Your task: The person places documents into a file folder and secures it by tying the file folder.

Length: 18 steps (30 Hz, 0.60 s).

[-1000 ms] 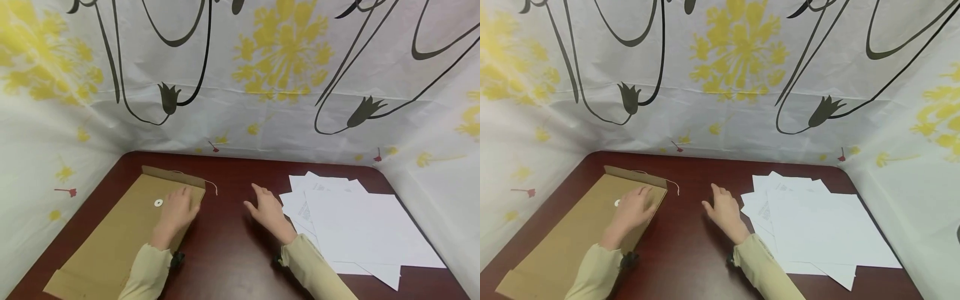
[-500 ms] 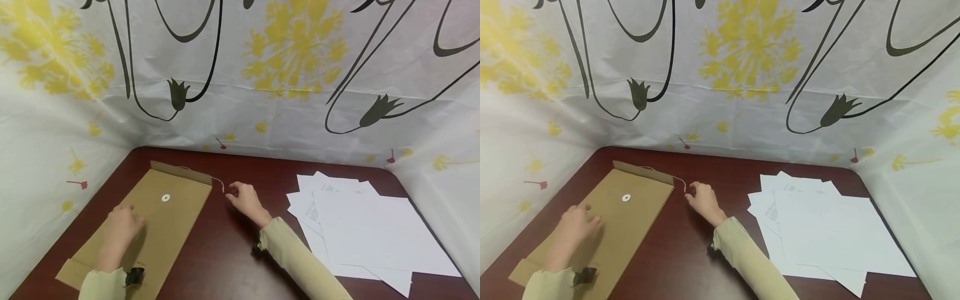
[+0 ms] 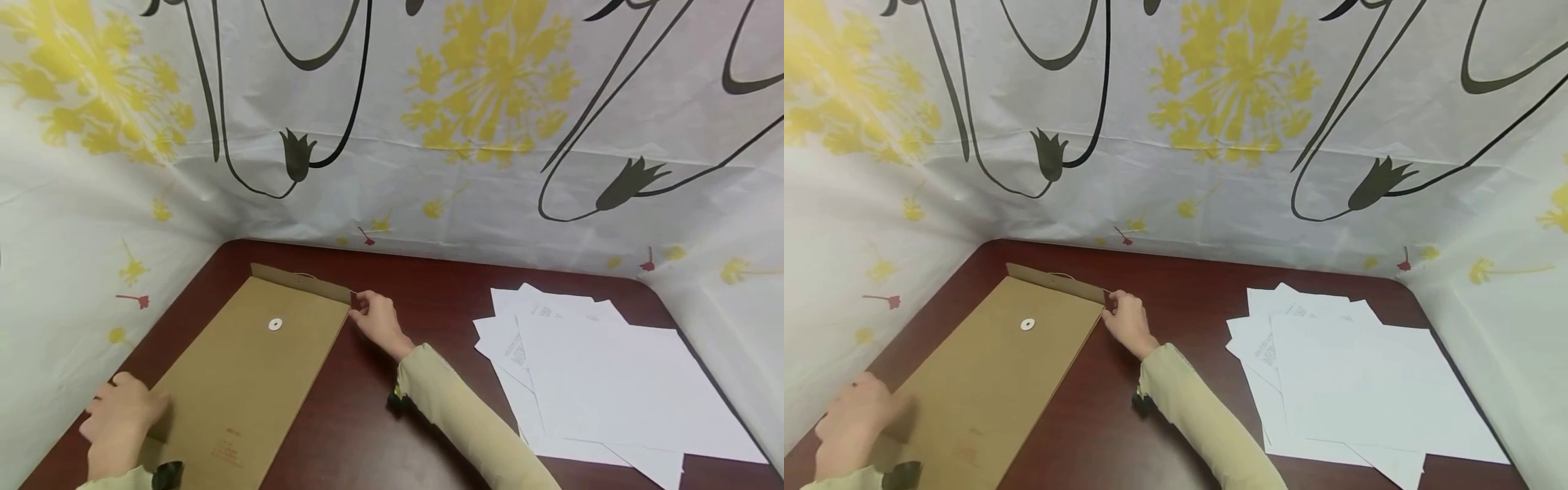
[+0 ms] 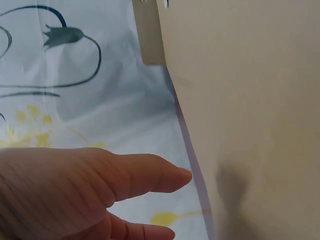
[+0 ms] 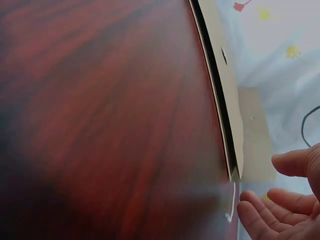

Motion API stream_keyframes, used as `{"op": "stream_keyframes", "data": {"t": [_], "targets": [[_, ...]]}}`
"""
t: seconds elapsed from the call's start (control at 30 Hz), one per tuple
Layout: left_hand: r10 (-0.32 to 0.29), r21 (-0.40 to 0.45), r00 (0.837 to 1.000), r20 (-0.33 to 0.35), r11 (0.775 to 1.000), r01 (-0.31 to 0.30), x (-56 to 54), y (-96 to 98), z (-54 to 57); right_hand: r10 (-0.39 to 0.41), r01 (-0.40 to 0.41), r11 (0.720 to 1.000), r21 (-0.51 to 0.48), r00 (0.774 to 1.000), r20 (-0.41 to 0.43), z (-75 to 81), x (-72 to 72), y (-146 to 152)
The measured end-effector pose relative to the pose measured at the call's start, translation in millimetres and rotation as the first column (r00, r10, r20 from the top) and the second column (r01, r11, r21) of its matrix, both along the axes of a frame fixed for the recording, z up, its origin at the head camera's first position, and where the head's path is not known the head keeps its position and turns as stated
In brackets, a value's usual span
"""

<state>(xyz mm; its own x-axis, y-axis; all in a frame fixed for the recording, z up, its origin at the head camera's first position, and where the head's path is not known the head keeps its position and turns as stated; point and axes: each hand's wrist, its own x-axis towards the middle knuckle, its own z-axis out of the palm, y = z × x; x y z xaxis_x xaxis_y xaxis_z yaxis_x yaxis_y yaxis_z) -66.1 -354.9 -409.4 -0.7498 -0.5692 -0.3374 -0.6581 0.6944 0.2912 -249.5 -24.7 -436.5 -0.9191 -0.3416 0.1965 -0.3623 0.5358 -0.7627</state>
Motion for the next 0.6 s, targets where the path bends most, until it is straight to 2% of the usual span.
{"op": "stream_keyframes", "data": {"t": [0.27, 0.5, 0.6], "targets": [[0.067, 0.036, 0.996, 0.057, 0.997, -0.070, 14.8, -12.2, -9.9, -0.058, 0.059, 0.998, -0.009, 0.998, 0.036, -2.6, -10.4, -14], [0.108, 0.055, 0.985, 0.131, 0.992, -0.116, 28.5, -20.7, -13.3, -0.093, 0.091, 0.995, 0.032, 0.994, 0.055, -3.8, -17.7, -19], [0.112, 0.049, 0.985, 0.133, 0.992, -0.120, 33.1, -22.8, -13.0, -0.093, 0.090, 0.994, 0.062, 0.994, 0.056, -3.5, -20.1, -22]]}}
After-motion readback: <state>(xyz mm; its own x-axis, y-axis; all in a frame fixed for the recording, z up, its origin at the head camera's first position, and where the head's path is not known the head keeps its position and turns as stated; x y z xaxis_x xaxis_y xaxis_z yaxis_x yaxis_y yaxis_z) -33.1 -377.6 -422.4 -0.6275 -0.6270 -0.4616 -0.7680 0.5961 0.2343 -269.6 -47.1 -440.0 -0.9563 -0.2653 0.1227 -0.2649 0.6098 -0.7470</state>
